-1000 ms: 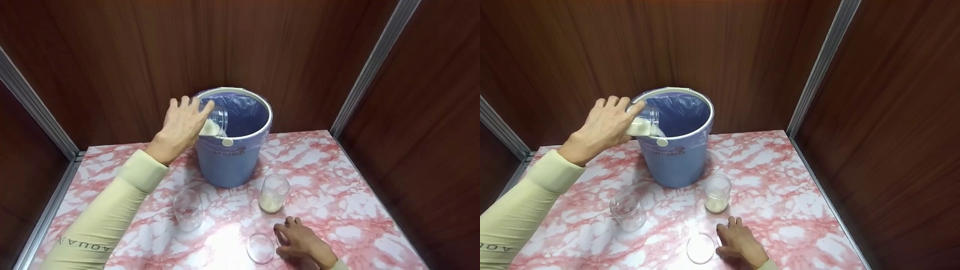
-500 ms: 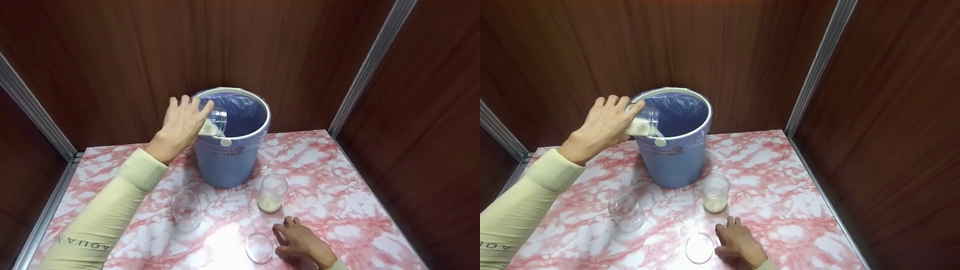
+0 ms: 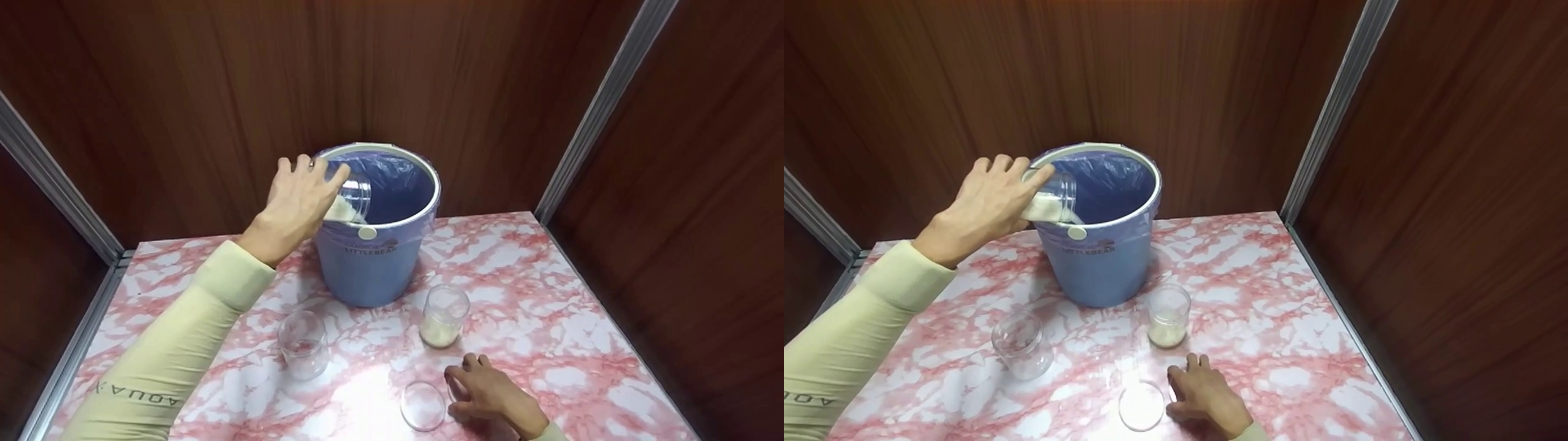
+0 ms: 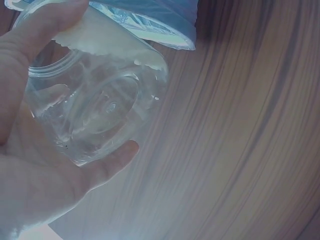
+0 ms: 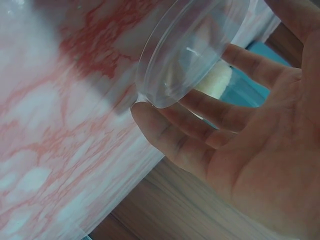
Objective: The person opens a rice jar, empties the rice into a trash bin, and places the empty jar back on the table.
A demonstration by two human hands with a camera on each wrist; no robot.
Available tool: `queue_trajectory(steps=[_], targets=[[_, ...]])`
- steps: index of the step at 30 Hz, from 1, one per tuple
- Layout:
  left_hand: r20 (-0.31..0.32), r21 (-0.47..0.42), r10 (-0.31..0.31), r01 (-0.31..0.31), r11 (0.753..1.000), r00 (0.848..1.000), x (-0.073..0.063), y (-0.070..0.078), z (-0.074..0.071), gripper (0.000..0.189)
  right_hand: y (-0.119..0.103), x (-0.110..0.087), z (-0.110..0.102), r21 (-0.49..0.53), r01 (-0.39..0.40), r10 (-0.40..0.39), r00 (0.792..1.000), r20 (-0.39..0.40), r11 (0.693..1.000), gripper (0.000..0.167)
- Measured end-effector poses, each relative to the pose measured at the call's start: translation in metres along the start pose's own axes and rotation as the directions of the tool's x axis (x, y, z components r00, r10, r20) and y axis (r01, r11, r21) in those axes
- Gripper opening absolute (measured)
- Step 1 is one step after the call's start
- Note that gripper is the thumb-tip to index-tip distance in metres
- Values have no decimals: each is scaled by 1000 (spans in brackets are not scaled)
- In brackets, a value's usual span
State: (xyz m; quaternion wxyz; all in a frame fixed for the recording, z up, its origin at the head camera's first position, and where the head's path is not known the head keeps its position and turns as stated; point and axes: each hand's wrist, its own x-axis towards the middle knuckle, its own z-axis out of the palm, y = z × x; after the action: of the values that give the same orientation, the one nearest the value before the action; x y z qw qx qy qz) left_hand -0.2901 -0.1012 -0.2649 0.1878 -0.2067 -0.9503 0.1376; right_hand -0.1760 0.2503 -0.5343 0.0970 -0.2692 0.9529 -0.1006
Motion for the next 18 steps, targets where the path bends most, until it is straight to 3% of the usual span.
queue_trajectory(steps=[18], targets=[[9,18,22,-22,1000,1000,3,3,-1,79,1,0,2,-14,10,-11,1000,-18,1000,55]])
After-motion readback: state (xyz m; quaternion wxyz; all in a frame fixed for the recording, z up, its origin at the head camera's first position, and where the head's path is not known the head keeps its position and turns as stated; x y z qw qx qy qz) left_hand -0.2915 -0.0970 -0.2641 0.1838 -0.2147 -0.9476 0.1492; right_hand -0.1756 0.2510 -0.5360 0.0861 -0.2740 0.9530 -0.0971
